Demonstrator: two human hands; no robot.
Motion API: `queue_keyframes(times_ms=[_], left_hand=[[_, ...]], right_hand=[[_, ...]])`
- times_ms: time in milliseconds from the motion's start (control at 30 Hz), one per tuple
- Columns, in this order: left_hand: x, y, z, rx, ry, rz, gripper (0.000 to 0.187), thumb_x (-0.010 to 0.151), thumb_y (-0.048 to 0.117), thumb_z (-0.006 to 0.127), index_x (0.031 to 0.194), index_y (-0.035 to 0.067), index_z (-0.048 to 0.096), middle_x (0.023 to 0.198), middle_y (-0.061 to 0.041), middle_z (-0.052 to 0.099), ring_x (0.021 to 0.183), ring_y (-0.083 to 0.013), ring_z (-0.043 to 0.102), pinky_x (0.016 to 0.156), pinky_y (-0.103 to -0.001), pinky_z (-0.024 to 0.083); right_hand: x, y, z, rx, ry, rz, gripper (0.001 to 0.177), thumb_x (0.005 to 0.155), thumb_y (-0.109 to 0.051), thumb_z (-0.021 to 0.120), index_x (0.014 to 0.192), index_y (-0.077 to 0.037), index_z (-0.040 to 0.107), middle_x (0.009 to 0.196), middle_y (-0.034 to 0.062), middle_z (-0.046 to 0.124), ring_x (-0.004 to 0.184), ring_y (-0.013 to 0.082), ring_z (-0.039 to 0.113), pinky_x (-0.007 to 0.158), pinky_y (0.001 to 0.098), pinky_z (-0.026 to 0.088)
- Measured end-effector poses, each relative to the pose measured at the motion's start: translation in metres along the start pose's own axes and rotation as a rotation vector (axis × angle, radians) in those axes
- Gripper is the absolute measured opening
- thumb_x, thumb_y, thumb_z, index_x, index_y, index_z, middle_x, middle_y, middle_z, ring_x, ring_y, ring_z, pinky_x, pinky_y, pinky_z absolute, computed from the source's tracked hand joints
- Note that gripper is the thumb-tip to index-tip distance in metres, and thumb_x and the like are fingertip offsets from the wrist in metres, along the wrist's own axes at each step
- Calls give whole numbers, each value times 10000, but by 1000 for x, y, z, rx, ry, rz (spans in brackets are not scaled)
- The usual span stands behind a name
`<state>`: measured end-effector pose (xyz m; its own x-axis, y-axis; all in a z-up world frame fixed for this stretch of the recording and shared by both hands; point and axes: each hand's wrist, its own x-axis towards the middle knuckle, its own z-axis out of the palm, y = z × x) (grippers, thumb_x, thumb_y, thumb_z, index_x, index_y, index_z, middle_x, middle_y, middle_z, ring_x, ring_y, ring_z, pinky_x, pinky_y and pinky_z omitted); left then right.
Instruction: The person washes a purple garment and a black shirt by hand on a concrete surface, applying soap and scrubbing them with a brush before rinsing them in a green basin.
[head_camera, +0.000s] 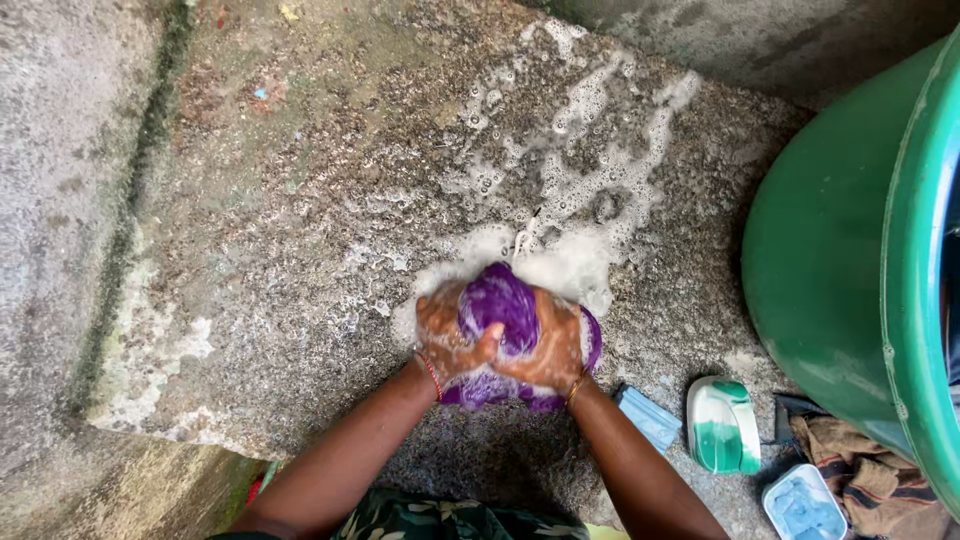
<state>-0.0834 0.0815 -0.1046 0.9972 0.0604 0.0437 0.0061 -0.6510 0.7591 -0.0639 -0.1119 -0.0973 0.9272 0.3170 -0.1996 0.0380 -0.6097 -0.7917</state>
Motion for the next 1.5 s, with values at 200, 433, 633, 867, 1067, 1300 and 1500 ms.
queue_keyframes(times_ms=[200, 433, 633, 867, 1067, 1300, 1500], left_hand=[[22, 8, -7, 43, 5, 77, 467, 894, 541, 591, 915, 104, 755, 848, -120, 739, 805, -312, 702, 741, -491, 516], [30, 27, -15, -28, 89, -23, 513, 947, 555, 624, 876, 68, 768, 829, -154, 742, 747, -329, 711, 689, -473, 554], [68, 126, -66, -30, -29, -39, 571, 925, 599, 562, 1009, 70, 760, 696, -101, 683, 608, -264, 656, 609, -432, 525], [140, 350, -145, -51, 592, 1220, 226, 1141, 240, 536, 1361, 273, 573, 1200, -105, 674, 1016, -257, 633, 818, -423, 518], [127, 442, -129, -162, 380, 1291, 218, 1135, 310, 618, 1330, 215, 632, 1340, -99, 655, 1275, -302, 634, 1051, -472, 512], [88, 259, -24, 83, -116, 579, 495, 949, 325, 652, 1358, 52, 601, 1523, -243, 480, 1373, -418, 491, 1115, -567, 389], [39, 85, -4, 519, -393, -153, 682, 921, 483, 594, 1474, 108, 456, 1638, -208, 250, 1514, -438, 230, 1118, -750, 236]], right_hand=[[20, -15, -18, -62, -16, 25, 854, 560, -461, 881, 1256, -96, 547, 1035, 83, 752, 898, 272, 743, 922, 487, 534], [19, -52, -37, 141, 42, 118, 910, 572, -395, 896, 1368, -120, 552, 1147, 96, 749, 1046, 266, 735, 966, 410, 559], [-2, -123, -113, 425, 214, 8, 881, 599, -319, 917, 1364, -97, 541, 1190, 81, 734, 1088, 216, 718, 989, 363, 578], [-55, -190, -315, 218, 651, -612, 894, 746, -254, 999, 1443, -40, 481, 1321, 86, 648, 1233, 221, 684, 1156, 366, 578], [-121, -147, -464, -283, 1023, -608, 741, 877, -91, 899, 1467, 17, 464, 1410, 181, 629, 1221, 298, 609, 1102, 387, 533], [-157, -141, -485, -716, 568, -127, 967, 672, -530, 944, 1403, 6, 607, 1261, 233, 670, 1097, 361, 671, 926, 496, 564], [-116, -80, -446, -821, 55, -175, 729, 784, -421, 752, 1471, -276, 555, 1501, 101, 549, 1371, 329, 495, 1109, 519, 423]])
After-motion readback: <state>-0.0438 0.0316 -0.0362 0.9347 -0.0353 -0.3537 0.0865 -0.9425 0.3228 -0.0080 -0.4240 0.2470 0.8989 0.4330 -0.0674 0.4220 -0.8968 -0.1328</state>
